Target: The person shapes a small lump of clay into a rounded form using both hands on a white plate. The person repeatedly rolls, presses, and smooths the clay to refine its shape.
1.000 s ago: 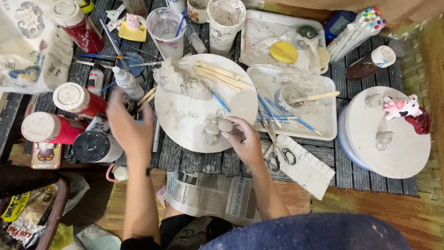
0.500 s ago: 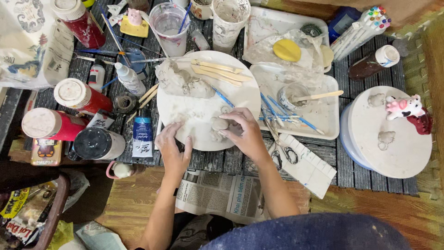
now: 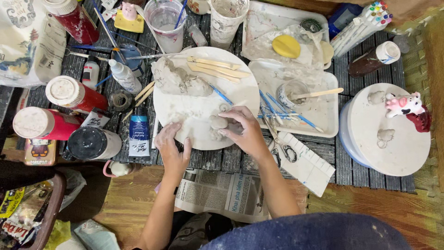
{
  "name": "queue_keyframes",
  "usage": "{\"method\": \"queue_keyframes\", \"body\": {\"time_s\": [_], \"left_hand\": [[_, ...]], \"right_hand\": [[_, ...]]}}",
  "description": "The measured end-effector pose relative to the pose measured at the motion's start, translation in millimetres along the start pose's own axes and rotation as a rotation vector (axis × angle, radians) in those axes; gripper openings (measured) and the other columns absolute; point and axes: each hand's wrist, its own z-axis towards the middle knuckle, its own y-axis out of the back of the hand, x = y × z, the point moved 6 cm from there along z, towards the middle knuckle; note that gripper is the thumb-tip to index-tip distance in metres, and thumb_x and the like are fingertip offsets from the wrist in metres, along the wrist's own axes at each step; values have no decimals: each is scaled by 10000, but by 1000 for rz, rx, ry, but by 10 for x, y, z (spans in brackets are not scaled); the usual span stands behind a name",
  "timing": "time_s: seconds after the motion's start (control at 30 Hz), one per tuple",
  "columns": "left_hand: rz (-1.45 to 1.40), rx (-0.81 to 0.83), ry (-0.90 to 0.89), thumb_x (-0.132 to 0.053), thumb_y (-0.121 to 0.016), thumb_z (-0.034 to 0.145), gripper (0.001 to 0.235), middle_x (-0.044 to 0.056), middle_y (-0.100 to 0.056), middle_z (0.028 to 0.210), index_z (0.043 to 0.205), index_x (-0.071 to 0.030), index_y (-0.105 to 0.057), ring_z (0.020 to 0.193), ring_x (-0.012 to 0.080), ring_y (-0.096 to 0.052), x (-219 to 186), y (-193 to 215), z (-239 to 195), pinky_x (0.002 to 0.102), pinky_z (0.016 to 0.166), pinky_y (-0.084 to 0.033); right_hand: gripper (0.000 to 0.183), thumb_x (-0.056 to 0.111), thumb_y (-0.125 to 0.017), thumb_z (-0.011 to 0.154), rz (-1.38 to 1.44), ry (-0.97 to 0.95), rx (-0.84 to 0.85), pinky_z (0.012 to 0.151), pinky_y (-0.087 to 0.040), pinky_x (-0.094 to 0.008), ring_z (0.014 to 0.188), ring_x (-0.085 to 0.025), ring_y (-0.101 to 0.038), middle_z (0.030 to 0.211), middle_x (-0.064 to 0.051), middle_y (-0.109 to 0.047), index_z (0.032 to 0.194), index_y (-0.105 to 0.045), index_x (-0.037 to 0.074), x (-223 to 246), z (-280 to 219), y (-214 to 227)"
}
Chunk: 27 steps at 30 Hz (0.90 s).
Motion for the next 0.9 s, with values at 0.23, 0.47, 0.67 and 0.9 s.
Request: {"method": "queue_keyframes", "body": {"time_s": [0.23, 0.47, 0.67, 0.9], "left_hand": [[9, 6, 11, -146, -675, 889, 490, 136, -590, 1373, 1350, -55, -537, 1371, 332, -471, 24, -18, -13, 493, 1163, -277], [6, 28, -2, -155, -691, 892, 470, 120, -608, 1394, 1325, -54, -541, 1380, 334, -471, 31, -42, -50, 496, 1178, -283], [30, 13, -82, -183, -757, 855, 481, 90, -657, 1336, 1286, -75, -573, 1302, 325, -518, 27, -65, -102, 485, 1124, -311], [53, -19, -145, -226, -789, 856, 469, 75, -673, 1317, 1262, -86, -598, 1256, 321, -559, 21, -74, -137, 470, 1102, -341]], "right_hand": [[385, 111, -726, 971, 214, -64, -105, 899, -558, -288, 995, -138, -650, 1146, -41, -672, 1346, -642, 87, -497, -122, 82], [200, 125, -671, 1036, 324, -74, -311, 901, -571, -311, 984, -136, -658, 1135, -51, -694, 1225, -670, 61, -746, -326, 39], [492, 138, -814, 812, -86, 128, -115, 1014, -514, -400, 1169, -269, -614, 1247, -109, -630, 1279, -669, 86, -229, -151, 28], [471, 146, -858, 793, -173, 65, -105, 1029, -512, -397, 1188, -270, -629, 1240, -83, -641, 1240, -708, 131, -129, -34, 34]]}}
